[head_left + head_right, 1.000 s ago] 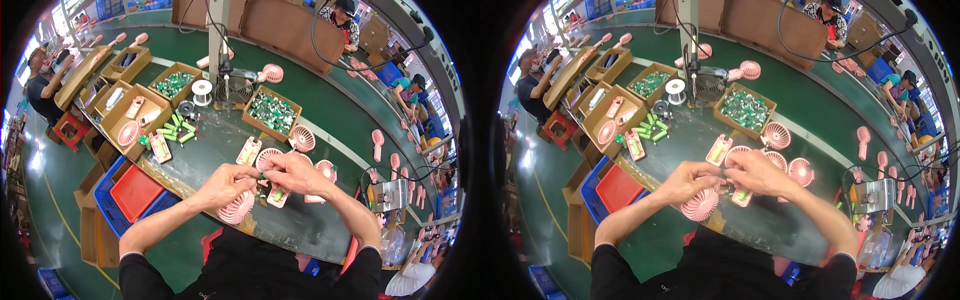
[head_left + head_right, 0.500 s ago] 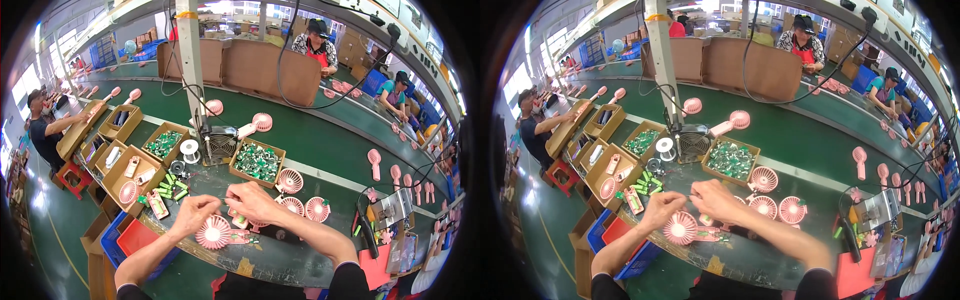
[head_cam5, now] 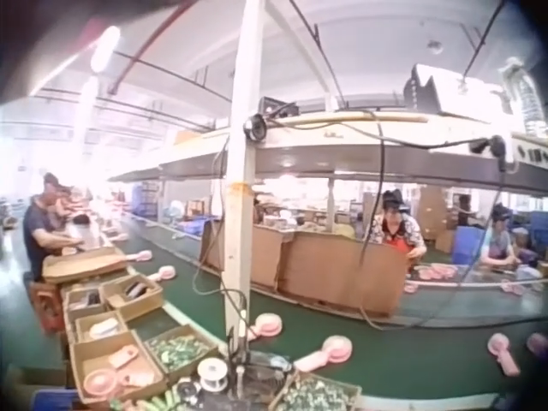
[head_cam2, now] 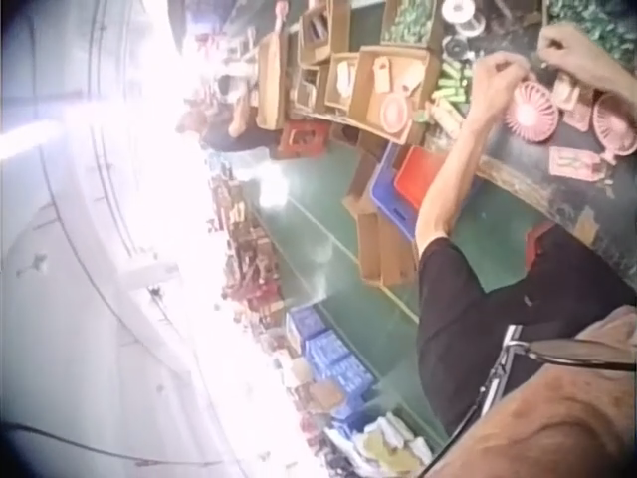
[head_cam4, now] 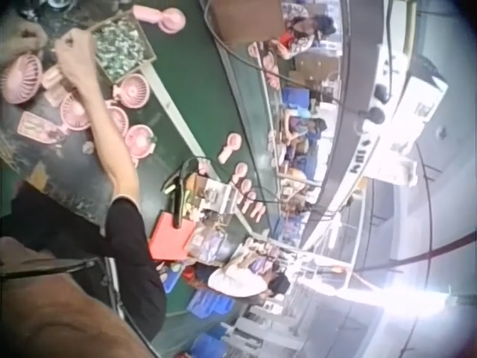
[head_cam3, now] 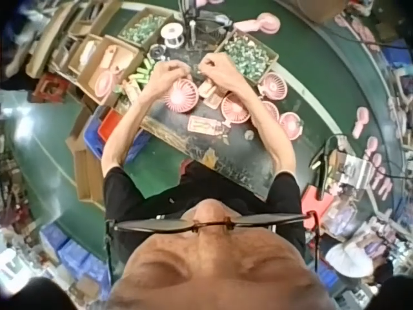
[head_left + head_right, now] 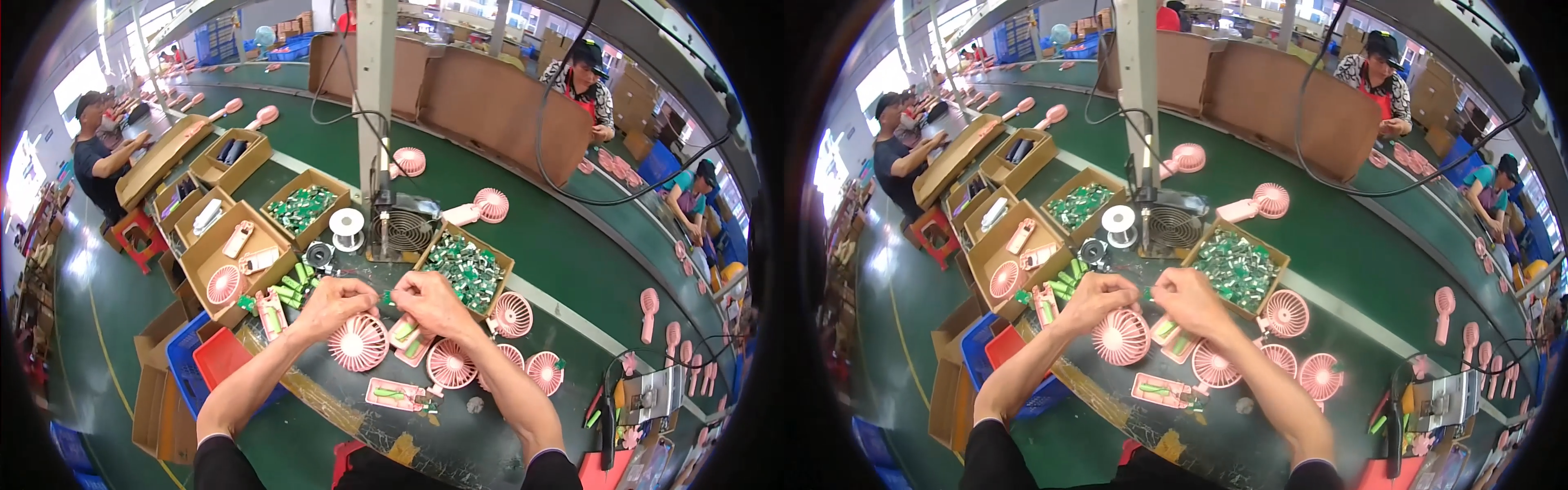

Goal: The person assembles portable fans by installing circuit boards and batteries into fan casings, soldering connections using a soldering iron, and securing the plastic handles with a handheld heat tool by hand.

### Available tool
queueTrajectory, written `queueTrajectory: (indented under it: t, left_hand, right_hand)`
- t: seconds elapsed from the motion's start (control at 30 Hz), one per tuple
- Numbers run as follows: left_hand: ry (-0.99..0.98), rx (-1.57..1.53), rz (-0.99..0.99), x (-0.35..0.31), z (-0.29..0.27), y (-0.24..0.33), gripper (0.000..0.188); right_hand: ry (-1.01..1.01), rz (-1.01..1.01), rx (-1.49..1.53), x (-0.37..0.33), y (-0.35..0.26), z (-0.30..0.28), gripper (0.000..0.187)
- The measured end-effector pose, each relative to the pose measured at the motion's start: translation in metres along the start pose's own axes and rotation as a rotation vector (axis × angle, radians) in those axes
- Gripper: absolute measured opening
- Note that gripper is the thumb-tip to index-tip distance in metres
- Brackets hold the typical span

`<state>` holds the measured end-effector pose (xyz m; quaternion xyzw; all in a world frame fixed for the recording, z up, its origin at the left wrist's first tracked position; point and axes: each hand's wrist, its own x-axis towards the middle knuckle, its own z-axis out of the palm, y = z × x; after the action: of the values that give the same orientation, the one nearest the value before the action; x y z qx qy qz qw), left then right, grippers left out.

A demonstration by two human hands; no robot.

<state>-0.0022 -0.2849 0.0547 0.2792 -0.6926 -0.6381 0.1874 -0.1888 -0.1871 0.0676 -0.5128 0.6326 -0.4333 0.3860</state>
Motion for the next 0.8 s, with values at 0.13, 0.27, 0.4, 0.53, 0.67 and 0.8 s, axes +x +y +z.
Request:
queueTrajectory:
  t: [0.13, 0.27, 0.4, 0.53, 0.67, 0.8]
  left_hand:
    - [0.059, -0.167, -0.082, 0.003, -0.004, -0.011, 0.021]
    - [0.059, -0.229, -0.128, 0.004, -0.007, -0.014, 0.017]
    - [0.025, -0.206, -0.055, 0.023, -0.008, -0.009, 0.019]
    - [0.009, -0.245, 0.006, 0.041, -0.019, -0.017, 0.015]
    - [-0.026, -0.212, 0.017, 0.044, -0.032, -0.010, 0.012]
    - [-0.043, -0.205, 0.013, 0.060, -0.021, -0.002, 0.012]
  right_hand:
    - [0.030, -0.068, 0.007, 0.006, 0.013, 0.012, 0.021]
    - [-0.012, -0.054, 0.015, 0.014, 0.015, 0.011, 0.022]
    - [-0.020, -0.005, 0.075, 0.021, 0.009, -0.005, 0.016]
    - [0.012, 0.048, 0.132, 0.034, 0.009, -0.001, 0.017]
    - [0.080, 0.013, 0.139, 0.037, 0.009, 0.009, 0.017]
    - [0.134, 0.049, 0.163, 0.034, 0.014, 0.000, 0.016]
